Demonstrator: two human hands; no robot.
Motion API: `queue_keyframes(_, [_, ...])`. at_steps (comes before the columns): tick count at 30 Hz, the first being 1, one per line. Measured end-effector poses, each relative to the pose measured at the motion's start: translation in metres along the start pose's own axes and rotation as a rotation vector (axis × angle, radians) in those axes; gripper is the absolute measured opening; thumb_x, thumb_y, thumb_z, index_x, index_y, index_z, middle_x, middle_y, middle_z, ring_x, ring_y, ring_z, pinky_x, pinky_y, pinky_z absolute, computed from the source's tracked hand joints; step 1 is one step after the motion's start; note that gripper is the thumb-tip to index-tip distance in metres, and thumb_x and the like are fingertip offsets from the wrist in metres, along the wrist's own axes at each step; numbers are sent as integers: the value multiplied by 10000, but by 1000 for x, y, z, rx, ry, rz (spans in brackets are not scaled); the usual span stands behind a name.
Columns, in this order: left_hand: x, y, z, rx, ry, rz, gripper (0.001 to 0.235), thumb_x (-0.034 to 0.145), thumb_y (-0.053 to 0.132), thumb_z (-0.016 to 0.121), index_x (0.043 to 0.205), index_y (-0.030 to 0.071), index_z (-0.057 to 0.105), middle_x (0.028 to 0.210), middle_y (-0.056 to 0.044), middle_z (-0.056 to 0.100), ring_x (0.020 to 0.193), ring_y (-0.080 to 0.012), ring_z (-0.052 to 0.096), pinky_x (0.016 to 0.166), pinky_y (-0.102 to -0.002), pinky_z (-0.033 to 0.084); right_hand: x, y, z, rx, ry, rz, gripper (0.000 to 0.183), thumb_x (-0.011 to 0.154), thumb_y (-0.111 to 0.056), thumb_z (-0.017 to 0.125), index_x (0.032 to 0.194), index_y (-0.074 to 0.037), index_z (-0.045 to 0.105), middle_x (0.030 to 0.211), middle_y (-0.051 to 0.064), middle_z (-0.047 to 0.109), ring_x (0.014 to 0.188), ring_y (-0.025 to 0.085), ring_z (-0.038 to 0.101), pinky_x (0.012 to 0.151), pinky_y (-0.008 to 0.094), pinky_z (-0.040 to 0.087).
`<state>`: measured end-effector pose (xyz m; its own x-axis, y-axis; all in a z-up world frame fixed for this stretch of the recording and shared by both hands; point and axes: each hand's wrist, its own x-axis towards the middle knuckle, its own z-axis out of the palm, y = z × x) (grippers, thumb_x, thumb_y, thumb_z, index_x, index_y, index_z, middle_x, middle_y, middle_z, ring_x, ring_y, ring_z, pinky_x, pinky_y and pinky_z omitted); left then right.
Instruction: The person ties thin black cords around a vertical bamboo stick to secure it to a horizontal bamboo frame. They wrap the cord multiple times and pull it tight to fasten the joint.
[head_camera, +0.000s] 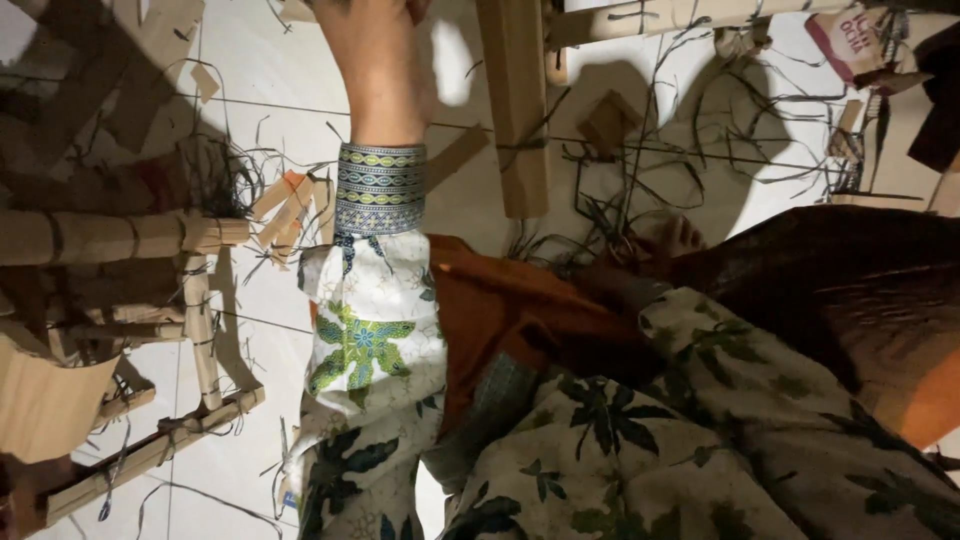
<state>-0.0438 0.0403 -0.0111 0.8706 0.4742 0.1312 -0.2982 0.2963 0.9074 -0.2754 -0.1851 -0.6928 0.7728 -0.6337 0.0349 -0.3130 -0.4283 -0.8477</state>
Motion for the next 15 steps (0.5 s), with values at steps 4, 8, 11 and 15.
queue_keyframes(4, [2,1,-20,31,-9,2,363,833,206,744,718,211,400,636,48,368,561,-90,432,546,-281,359,36,-193,-94,-512,-707,-32,452,1059,-382,412,1313,-42,569,1257,137,646,1145,325,635,970,459,498])
queue_keyframes(8, [-7,-36,-93,50,-22,-22,345,846,213,729,720,212,408,640,50,375,567,-89,427,555,-278,364,80,-382,-193,-1039,-1408,-46,588,989,-411,496,1362,40,553,1275,214,678,1154,454,672,870,578,569])
queue_keyframes(11, [-18,-21,-38,60,-39,-53,333,857,219,718,722,214,414,644,52,380,572,-88,424,562,-275,367,88,-135,-100,-1412,-1587,-831,570,1041,-560,367,1341,-120,572,1326,105,605,1215,322,562,1041,598,427])
queue_keyframes(15, [-35,-30,-6,65,-63,-79,317,870,226,703,725,215,422,648,53,387,578,-86,419,571,-272,372,100,-364,-198,-1048,-1699,-405,431,1026,-456,417,1223,-201,702,1373,76,628,1440,346,395,1183,614,146])
